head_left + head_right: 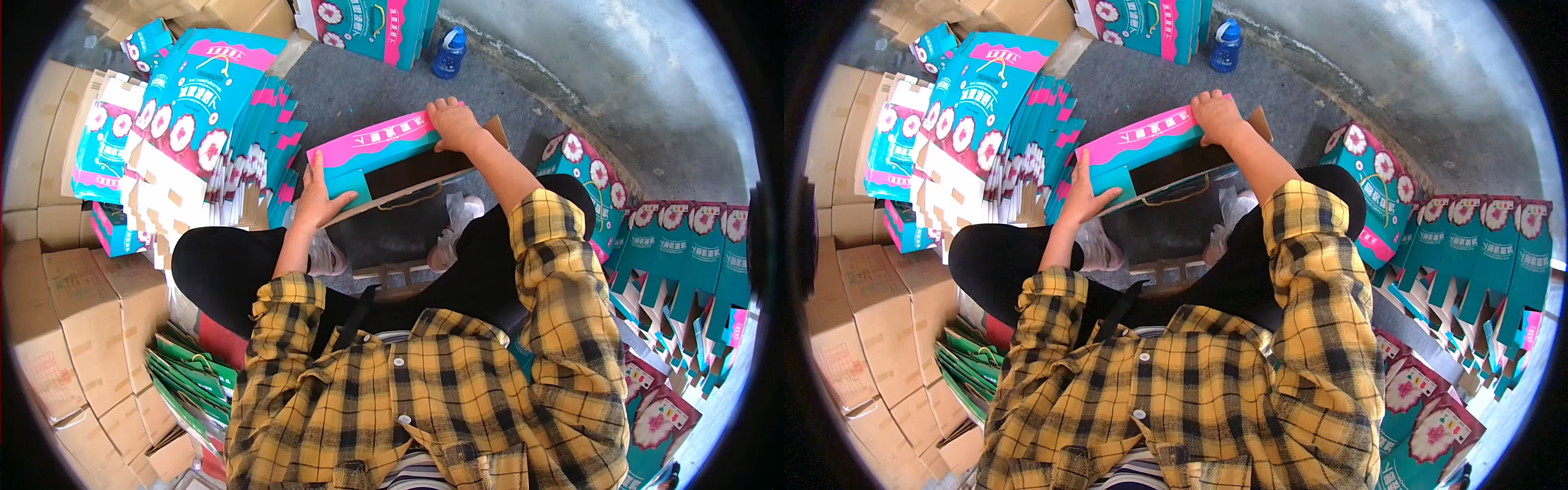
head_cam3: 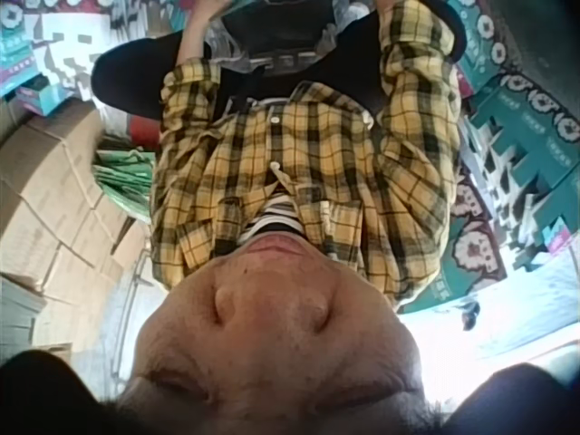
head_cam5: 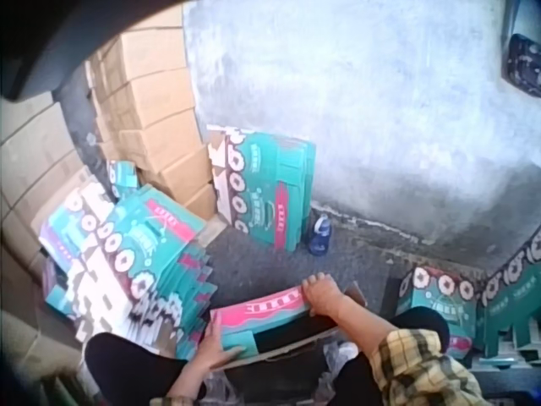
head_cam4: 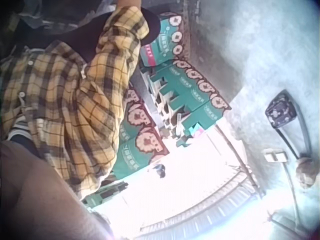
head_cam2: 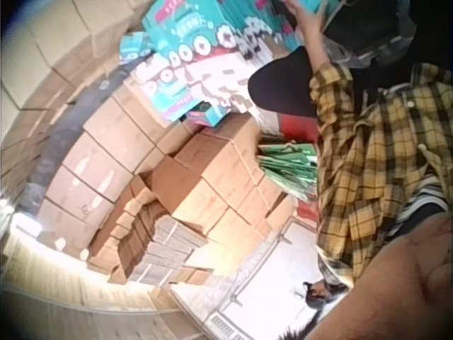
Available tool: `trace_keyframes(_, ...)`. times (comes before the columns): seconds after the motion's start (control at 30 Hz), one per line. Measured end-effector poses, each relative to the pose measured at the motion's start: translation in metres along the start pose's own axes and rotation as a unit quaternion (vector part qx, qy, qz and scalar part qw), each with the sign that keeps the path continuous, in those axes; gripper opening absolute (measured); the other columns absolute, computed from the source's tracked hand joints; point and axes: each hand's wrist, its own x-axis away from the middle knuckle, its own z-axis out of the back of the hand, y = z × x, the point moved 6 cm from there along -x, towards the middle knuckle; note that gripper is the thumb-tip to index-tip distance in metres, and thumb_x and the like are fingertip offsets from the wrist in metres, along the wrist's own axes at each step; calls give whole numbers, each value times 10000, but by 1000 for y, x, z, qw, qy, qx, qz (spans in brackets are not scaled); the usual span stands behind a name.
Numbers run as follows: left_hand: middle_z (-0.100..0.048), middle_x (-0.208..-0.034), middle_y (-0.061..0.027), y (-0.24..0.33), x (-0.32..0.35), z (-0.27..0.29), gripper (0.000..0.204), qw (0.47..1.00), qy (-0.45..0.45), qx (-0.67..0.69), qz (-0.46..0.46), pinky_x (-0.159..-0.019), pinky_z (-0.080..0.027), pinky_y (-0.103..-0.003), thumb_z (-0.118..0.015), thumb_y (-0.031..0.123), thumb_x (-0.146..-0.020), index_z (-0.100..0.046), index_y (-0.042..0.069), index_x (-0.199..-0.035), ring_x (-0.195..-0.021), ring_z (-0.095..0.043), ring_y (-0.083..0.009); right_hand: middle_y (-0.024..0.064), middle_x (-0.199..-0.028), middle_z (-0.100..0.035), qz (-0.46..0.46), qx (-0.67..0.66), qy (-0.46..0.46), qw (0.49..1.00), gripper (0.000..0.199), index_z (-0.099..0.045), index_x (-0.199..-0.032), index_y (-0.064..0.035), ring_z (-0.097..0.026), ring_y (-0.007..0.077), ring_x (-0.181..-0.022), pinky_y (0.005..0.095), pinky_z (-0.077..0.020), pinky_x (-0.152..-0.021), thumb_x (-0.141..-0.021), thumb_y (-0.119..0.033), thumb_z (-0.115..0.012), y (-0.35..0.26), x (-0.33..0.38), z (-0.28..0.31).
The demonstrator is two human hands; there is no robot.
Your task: The person assembles cardboard packaging by hand, folding flat cardboard cutouts and inserts into boxes and placing the assembled boxes onto a stack.
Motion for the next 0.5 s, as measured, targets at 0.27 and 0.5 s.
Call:
trace_keyframes(0.27,-183,-1430,-328,2,1,2,1144,999,-7,-32,39,-979,-377,-489,-744,457,-679,13,94,-1456,-1329,-243,-436,100,-1138,-545,3,-1,5,1000,784,-496,-1147,-41,-504,280,-1085,363,-464,-876,-527,-356,-857,-2,-1,0)
trace_keyframes(0.5,-200,-1413,-351,2,-1,-2,1139,998,-24,-12,64,-1000,-358,-484,-734,467,-689,29,115,-1458,-1330,-227,-450,119,-1194,-507,5,-26,-11,1000,839,-444,-1231,-52,-459,319,-1149,411,-458,-896,-548,-329,-844,2,3,0)
